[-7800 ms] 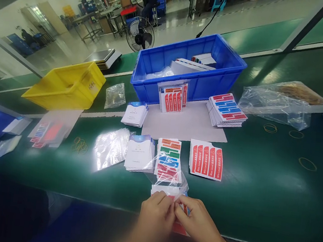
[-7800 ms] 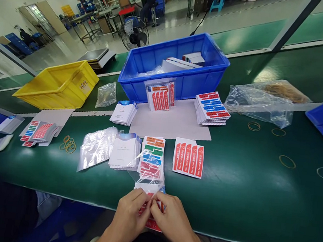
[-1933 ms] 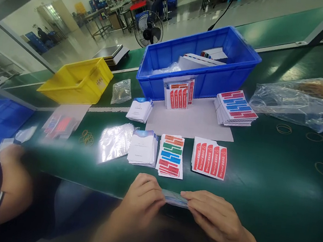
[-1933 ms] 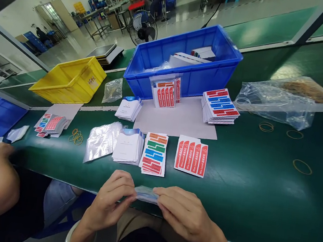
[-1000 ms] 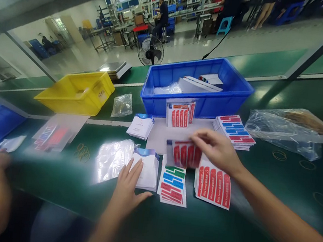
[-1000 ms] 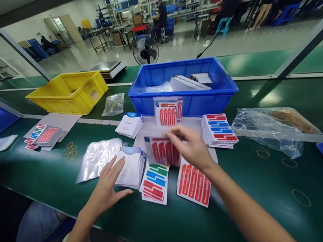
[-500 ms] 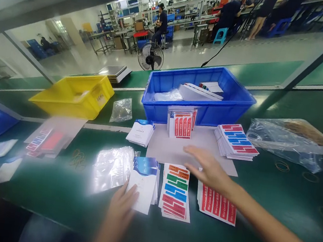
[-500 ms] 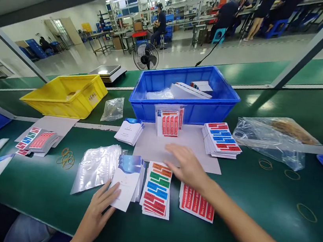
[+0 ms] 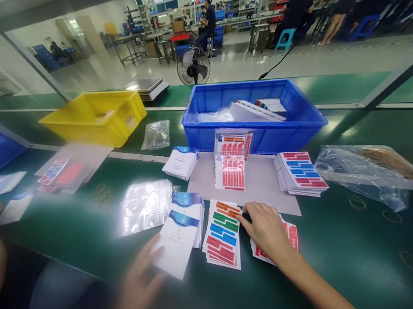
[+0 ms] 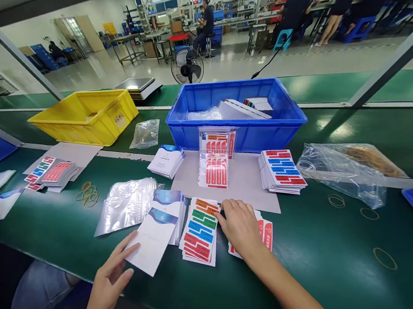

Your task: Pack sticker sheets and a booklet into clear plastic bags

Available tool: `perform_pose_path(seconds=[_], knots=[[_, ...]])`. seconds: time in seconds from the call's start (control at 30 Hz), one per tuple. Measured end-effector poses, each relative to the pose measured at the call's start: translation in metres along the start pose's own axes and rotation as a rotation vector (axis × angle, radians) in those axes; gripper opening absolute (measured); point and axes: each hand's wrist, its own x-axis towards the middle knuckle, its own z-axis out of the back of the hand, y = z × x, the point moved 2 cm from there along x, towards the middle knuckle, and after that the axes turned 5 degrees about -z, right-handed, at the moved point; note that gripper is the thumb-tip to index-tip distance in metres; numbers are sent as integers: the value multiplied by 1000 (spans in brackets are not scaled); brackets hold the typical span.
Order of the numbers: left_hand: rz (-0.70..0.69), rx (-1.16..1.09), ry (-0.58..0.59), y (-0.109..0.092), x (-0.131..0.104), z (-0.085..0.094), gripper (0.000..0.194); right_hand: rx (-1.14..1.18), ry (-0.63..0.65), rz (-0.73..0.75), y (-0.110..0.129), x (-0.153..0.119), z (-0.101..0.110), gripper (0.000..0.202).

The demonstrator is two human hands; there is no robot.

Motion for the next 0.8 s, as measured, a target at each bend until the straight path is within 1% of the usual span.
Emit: perform_pose_path(seconds=[0.1,0.13,0.17,0.2,0.27,0.3,0.37,0.47,0.53,0.63,0.7,0.77,0.8], knots=[[220,-153,-183,-3,0,-5,43,24,-2,-10,1,-3,3,18],[297,-216,-222,-4,0,-7,48,36,-5,-13,1,-4,5,19],[364,-284,-233,-5,1,-9,53,49,-9,-15,1,-4,7,21],[420,-355,-215,-6,1,-10,56,60,-16,-16,2,-5,9,22],[514,-484,-132,-10,0,-13,57,79,-34,-20,2,-6,12,24],[558,-543,-84,-11,-2,-14,55,88,-44,-21,2,-6,13,26],[623,-657,-31,-15,-6,-14,49,113,-63,-25,2,-7,17,29],[646,-797,-10,-18,-12,-16,39,166,-84,-26,3,-12,31,31],[623,-855,-18,-19,-14,-19,37,305,-45,-54,3,-17,47,30],[552,-889,-47,-25,-14,-26,35,655,91,-143,6,-27,76,30],[503,-880,-44,-31,-12,-32,37,825,176,-186,13,-34,91,33],[484,-841,-17,-37,-12,-41,39,909,260,-189,25,-41,97,34],[483,-822,-2,-39,-13,-46,39,920,299,-176,32,-44,95,33]])
